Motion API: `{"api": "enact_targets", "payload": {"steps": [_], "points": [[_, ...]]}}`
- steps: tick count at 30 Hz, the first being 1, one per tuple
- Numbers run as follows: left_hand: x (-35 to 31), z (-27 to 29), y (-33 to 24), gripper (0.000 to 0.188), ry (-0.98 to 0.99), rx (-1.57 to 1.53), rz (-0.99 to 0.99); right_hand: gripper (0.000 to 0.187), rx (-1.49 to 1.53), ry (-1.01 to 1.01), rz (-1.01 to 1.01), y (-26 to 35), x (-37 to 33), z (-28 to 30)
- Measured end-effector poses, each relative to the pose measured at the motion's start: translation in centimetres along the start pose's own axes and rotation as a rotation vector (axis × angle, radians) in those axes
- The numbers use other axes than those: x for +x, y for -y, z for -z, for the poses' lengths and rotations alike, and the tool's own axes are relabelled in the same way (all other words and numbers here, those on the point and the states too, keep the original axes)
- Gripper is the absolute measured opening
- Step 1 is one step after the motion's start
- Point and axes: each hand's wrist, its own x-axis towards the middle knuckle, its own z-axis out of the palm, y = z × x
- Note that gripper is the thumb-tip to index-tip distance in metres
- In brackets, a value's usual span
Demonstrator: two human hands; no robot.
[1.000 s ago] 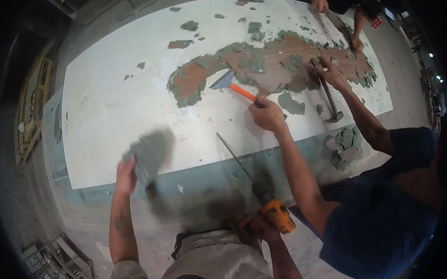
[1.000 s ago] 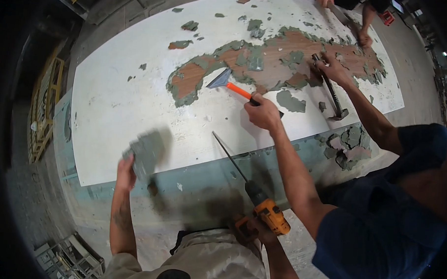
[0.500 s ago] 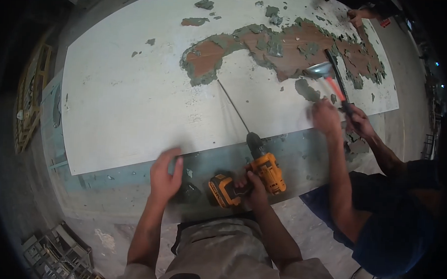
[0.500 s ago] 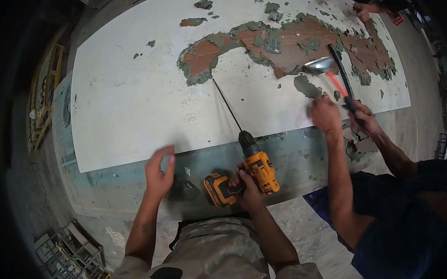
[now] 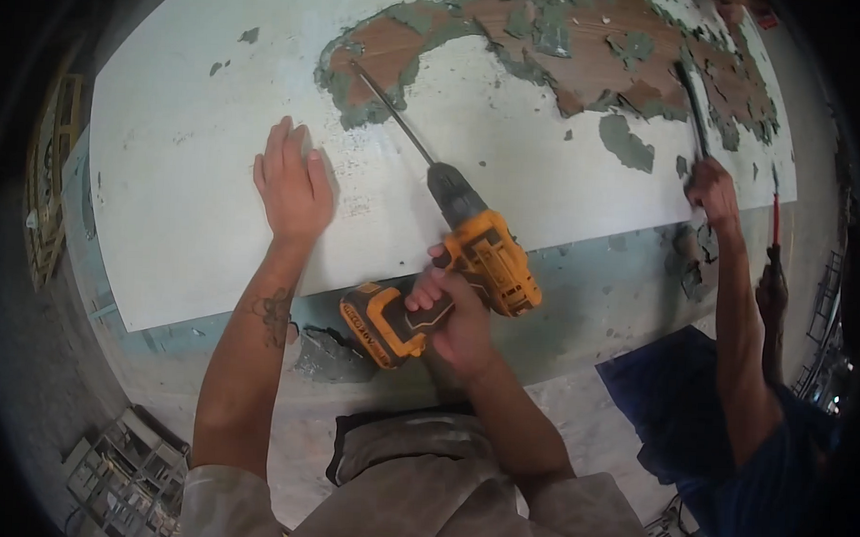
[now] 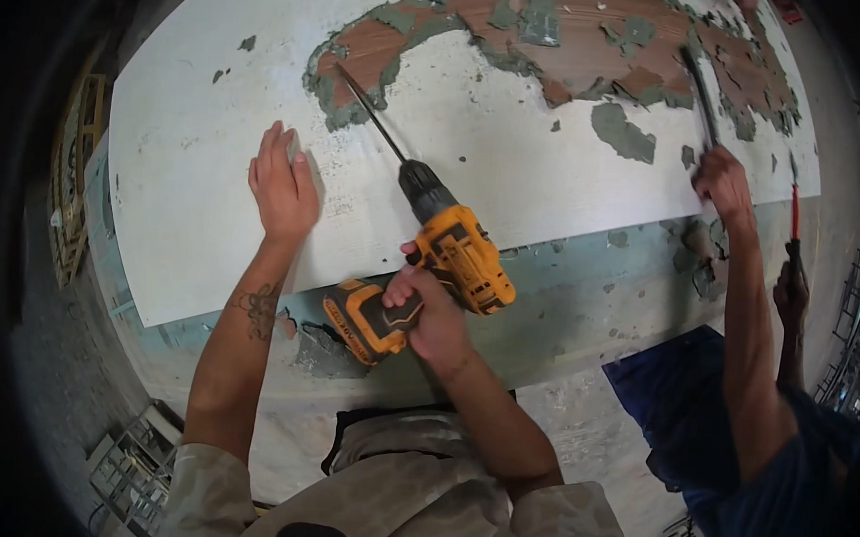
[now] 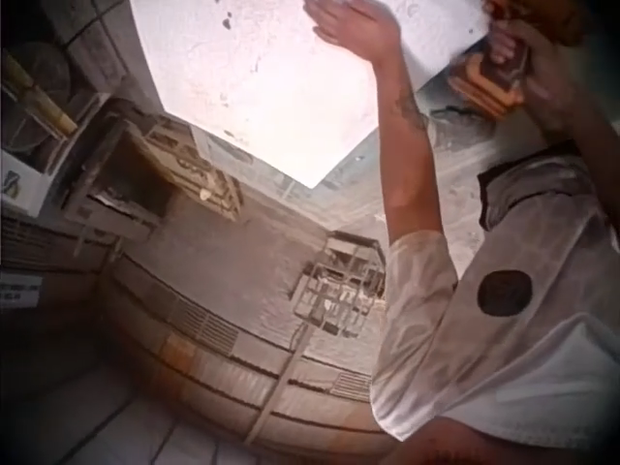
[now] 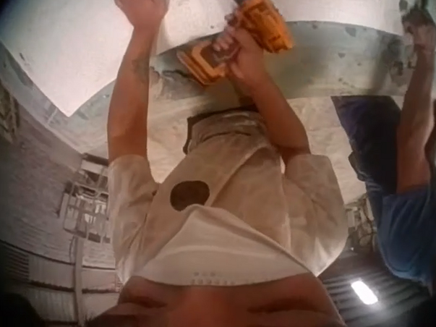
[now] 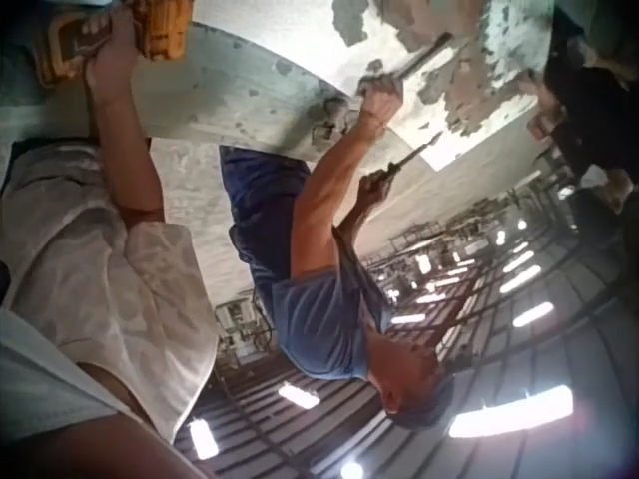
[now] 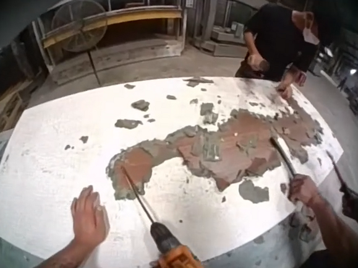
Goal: Scraping material off a large panel and then drilling holes into it on a production floor.
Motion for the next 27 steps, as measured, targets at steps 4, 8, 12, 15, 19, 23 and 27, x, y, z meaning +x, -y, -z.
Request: {"api": "enact_targets", "payload": {"steps": [4, 8, 12, 15, 19, 23, 27], "points": [[0.2, -0.8, 0.7, 0.045, 0.030, 0.018, -0.014, 0.030, -0.084, 0.002, 0.087, -1.3, -0.9, 1.0], [0.1, -0.2, 0.8, 0.049, 0.025, 0.016, -0.002, 0.031, -0.148, -0.079, 0.054, -0.1, -5.8, 3.9], [-0.2, -0.1, 0.0, 0.056, 0.038, 0.089, -0.085, 0.033, -0.171, -0.157, 0.053, 0.4, -8.4, 5.2], [1.3, -0.2, -2.1, 0.057, 0.096, 0.053, -0.177, 0.033, -0.179, -0.193, 0.077, 0.9, -7.4, 4.8], [3.1, -1.1, -5.8, 0.060, 0.196, -0.030, -0.273, 0.033, -0.114, -0.193, 0.038, 1.5, -6.0, 4.7], [5.2, -2.8, -3.6, 0.057, -0.036, -0.214, -0.197, 0.033, -0.128, -0.209, 0.026, 1.8, -5.8, 5.1], [5.6, -2.6, 2.2, 0.050, -0.115, 0.040, 0.078, 0.032, -0.167, -0.170, 0.046, 1.6, -5.3, 6.7]]}}
